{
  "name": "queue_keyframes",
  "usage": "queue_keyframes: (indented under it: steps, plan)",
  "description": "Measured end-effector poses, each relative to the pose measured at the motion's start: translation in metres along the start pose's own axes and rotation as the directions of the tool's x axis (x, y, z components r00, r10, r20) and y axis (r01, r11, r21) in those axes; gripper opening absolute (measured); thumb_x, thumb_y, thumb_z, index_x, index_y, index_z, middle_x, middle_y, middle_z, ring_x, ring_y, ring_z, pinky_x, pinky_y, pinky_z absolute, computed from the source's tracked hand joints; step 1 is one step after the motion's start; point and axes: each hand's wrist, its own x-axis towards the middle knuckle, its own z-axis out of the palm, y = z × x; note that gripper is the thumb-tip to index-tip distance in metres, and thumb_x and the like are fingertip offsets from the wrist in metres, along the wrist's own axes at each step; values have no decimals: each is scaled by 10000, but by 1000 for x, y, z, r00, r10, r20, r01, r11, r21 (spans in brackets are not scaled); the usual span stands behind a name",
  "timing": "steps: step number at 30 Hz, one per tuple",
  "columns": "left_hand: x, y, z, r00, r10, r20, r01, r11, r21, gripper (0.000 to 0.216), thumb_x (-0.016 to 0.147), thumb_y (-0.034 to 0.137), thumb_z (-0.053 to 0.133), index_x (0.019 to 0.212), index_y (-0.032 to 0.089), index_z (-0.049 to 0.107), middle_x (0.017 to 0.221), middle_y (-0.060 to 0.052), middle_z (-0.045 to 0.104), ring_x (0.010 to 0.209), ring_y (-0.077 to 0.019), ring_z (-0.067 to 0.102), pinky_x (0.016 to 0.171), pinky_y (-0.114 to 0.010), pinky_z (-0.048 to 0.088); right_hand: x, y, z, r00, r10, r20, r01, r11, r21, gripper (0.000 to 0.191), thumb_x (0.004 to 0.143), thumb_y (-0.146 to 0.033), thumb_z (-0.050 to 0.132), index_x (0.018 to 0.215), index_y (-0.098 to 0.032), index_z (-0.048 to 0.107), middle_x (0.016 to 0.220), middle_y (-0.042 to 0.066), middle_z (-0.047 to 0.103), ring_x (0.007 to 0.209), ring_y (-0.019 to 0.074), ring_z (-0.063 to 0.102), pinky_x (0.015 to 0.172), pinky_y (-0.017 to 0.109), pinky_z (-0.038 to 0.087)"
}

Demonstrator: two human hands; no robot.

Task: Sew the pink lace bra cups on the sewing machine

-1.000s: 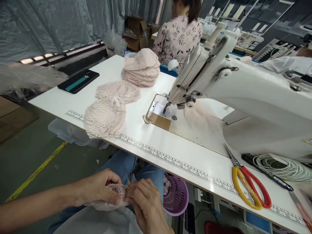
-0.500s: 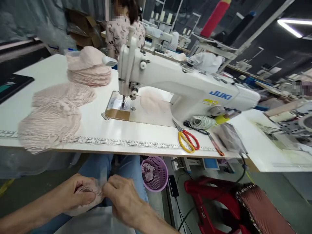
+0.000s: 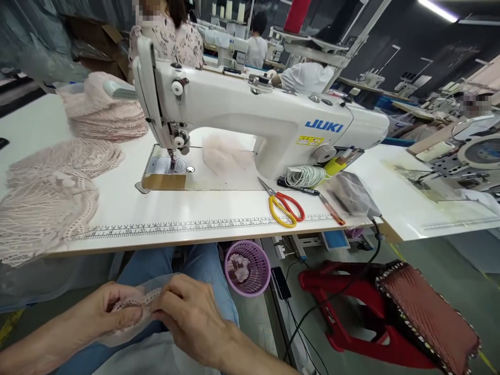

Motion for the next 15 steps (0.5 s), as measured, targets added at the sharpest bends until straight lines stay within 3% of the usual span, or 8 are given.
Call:
queue_keyframes:
  steps: [10, 15]
  plan:
    - [5, 5, 7, 1000, -1, -5, 1, 1000, -27, 554, 728, 682, 681, 605, 198, 441, 605, 79, 262, 601, -113, 190, 564, -296, 114, 2, 11, 19, 987, -105, 121, 139, 939, -314, 227, 989, -115, 334, 858, -170, 510, 782, 37, 541, 679, 169, 478, 570, 287, 333]
    - [2, 2, 3, 999, -42, -23, 40, 996, -75, 531, 734, 641, 701, 599, 195, 447, 623, 74, 281, 588, -109, 195, 564, -298, 104, -10, 29, 15, 999, 39, 0, -38, 978, -206, 149, 957, -132, 338, 873, -187, 448, 791, 23, 505, 674, 156, 463, 549, 265, 296]
